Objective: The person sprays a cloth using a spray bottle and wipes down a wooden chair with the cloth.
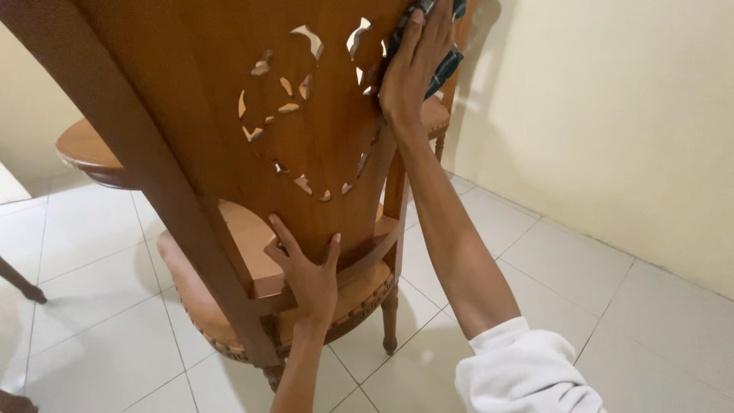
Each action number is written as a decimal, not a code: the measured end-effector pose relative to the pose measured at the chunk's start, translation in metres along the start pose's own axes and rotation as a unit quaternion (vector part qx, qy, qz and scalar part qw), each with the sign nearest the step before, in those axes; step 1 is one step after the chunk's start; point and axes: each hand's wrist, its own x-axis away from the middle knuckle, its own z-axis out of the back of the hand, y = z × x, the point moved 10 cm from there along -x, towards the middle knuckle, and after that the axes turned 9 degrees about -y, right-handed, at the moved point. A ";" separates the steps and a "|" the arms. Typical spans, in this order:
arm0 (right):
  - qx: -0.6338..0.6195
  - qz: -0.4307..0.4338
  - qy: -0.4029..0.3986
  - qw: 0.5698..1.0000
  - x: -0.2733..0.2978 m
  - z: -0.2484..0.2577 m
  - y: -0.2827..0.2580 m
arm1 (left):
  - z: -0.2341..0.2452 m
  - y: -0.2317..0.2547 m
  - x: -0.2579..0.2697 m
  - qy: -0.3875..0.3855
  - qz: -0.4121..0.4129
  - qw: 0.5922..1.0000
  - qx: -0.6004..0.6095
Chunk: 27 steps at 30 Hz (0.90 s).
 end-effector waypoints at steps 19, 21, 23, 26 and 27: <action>0.023 -0.010 -0.063 0.998 0.046 0.003 -0.027 | 0.003 0.001 0.004 0.008 -0.008 1.000 0.005; 0.020 -0.012 -0.068 0.997 0.031 0.001 -0.021 | 0.006 0.000 0.004 0.014 -0.008 1.000 -0.004; -0.011 -0.032 -0.056 0.998 0.007 0.000 -0.010 | 0.003 0.000 0.002 -0.005 -0.009 1.000 0.004; 0.001 -0.003 -0.040 0.999 -0.004 -0.003 -0.011 | 0.003 -0.002 0.002 0.009 -0.012 1.000 0.007; -0.001 -0.003 -0.042 0.999 -0.002 -0.005 -0.014 | 0.003 -0.002 0.002 0.012 -0.010 1.000 0.006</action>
